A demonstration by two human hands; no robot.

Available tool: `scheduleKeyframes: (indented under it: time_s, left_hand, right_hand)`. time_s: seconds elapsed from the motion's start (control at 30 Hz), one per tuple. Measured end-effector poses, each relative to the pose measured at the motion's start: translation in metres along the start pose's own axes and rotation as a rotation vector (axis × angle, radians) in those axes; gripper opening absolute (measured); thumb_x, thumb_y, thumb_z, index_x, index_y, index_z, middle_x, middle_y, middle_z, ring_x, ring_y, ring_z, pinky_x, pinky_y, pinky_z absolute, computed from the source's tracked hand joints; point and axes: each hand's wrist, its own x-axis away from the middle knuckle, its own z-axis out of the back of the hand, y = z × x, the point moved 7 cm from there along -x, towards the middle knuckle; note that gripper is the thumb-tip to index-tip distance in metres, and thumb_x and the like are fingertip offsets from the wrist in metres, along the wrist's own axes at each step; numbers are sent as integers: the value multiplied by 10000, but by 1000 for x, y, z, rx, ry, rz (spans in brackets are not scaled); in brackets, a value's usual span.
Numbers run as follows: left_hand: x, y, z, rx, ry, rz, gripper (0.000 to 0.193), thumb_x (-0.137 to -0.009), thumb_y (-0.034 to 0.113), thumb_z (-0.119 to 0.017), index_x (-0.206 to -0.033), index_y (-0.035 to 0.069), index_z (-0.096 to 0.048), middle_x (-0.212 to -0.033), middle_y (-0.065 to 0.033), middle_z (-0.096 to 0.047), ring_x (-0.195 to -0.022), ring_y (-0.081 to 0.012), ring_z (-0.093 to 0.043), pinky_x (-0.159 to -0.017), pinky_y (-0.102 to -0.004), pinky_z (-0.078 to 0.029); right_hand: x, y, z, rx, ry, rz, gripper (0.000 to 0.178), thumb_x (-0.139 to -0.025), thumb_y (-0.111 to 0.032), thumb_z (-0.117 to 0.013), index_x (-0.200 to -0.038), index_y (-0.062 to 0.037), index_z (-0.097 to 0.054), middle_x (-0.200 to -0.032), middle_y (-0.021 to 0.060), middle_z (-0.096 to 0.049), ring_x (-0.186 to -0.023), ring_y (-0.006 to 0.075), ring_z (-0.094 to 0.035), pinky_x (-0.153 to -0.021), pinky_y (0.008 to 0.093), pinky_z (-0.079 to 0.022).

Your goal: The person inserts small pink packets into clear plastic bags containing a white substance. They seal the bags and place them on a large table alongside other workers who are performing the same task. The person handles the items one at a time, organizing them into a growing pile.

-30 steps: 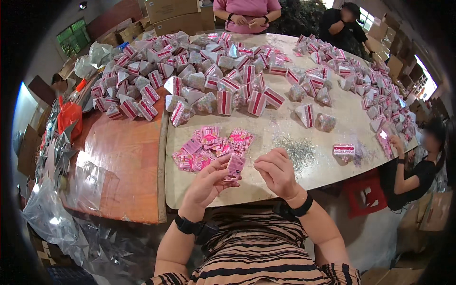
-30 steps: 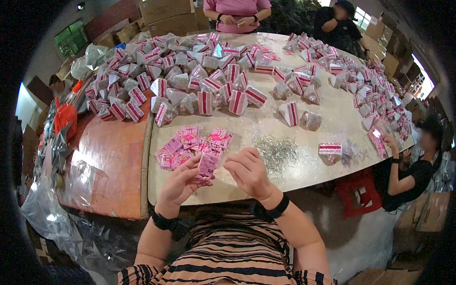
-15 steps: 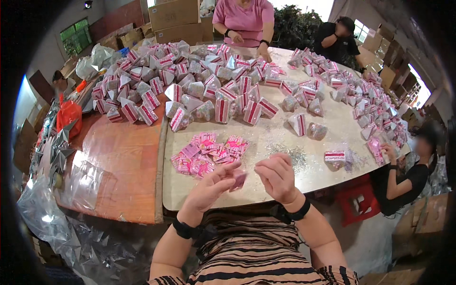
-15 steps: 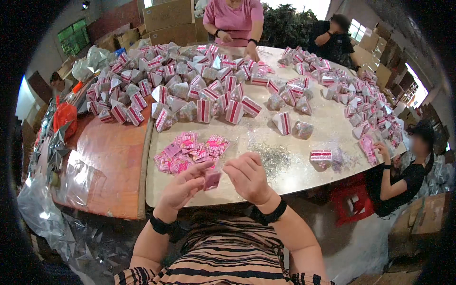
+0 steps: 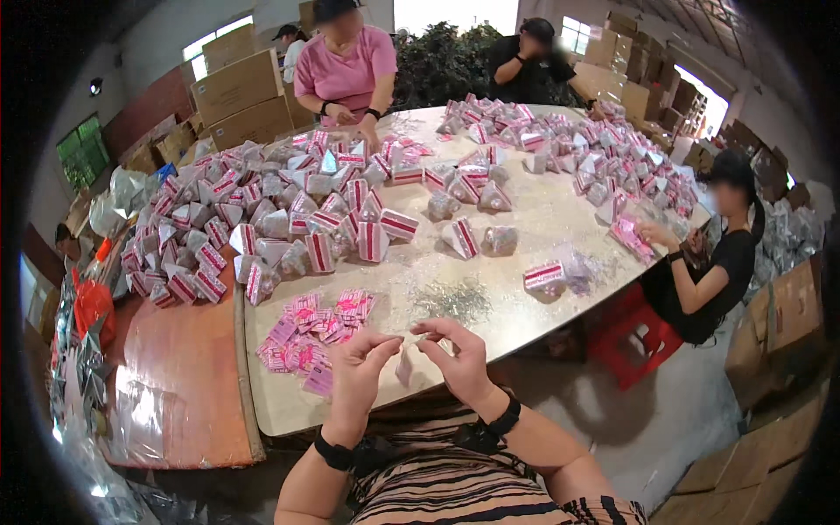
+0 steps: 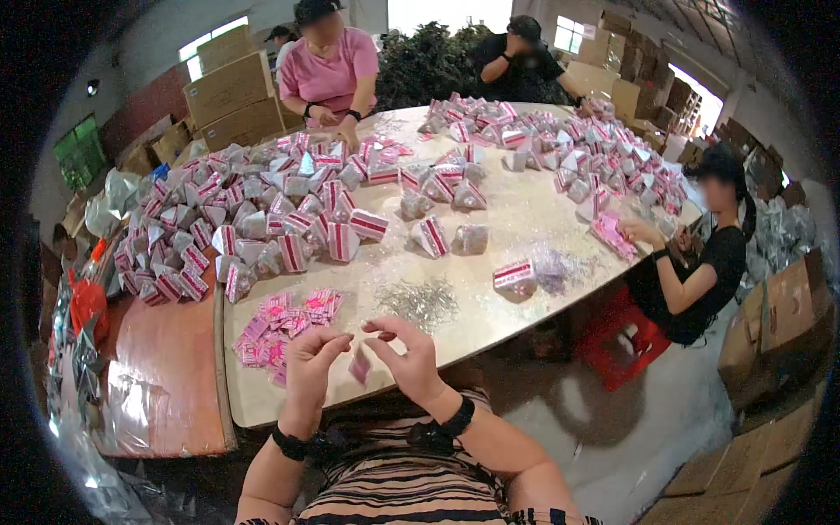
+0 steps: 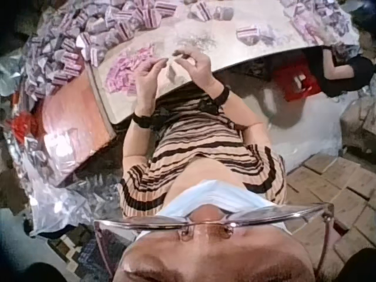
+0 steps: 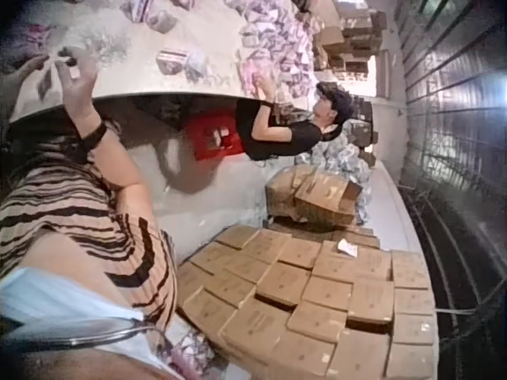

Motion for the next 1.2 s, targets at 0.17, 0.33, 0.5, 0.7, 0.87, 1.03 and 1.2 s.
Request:
scheduleKeyframes:
  time_s: [0.17, 0.33, 0.5, 0.7, 0.87, 1.03, 1.2]
  left_hand:
    - [8, 1, -13, -102, -6, -21, 50, -784, -5, -638, -809, -12, -682, -745, -33, -634, -697, -91, -560, -639, -223, -414]
    - [26, 30, -16, -442, -12, -299, 50, -761, -7, -661, -807, -5, -680, -708, -66, -611, -677, -147, -566, -641, -254, -417]
    - [31, 22, -4, -439, -5, -257, 42, -745, -13, -663, -785, -6, -675, -701, -75, -611, -689, -164, -568, -647, -267, -415]
    - [35, 24, -20, -504, -78, -293, 49, -733, -17, -674, -780, -6, -675, -720, -91, -604, -695, -180, -566, -655, -274, -414]
    - [36, 49, -28, -777, -193, -457, 54, -717, 2, -692, -761, -5, -659, -746, -100, -569, -745, -223, -557, -669, -310, -424]
    - [29, 67, -36, -1003, -477, -544, 289, -716, 78, -672, -998, 82, -611, -992, -110, -543, -927, -301, -514, -809, -411, -407]
    - [28, 75, -44, -1107, -660, -698, 199, -746, 108, -656, -929, 64, -589, -947, -102, -542, -919, -295, -523, -833, -397, -413]
  right_hand:
    - [24, 35, -8, -463, -32, -313, 152, -869, -13, -570, -1010, 27, -610, -810, 46, -620, -664, 111, -574, -615, 228, -470]
    - [38, 27, -15, -687, -162, -495, 122, -890, -15, -512, -962, 20, -604, -750, 77, -637, -626, 132, -616, -542, 238, -488]
    - [52, 21, -22, -785, -224, -579, 148, -883, -22, -527, -997, 19, -612, -771, 89, -656, -702, 144, -643, -633, 262, -526]
    - [56, 43, -21, -813, -161, -576, 112, -902, -84, -553, -968, 3, -579, -784, 95, -657, -673, 138, -635, -599, 252, -508]
    - [53, 40, -24, -834, -270, -646, 113, -896, -96, -566, -957, -2, -557, -788, 86, -656, -638, 119, -629, -527, 201, -451]
    - [46, 46, -27, -714, -331, -677, 129, -871, -112, -604, -928, 4, -608, -747, 77, -650, -610, 116, -619, -506, 212, -445]
    - [40, 42, -24, -446, -491, -719, 120, -843, -109, -631, -850, 9, -647, -710, 63, -643, -588, 113, -612, -516, 217, -455]
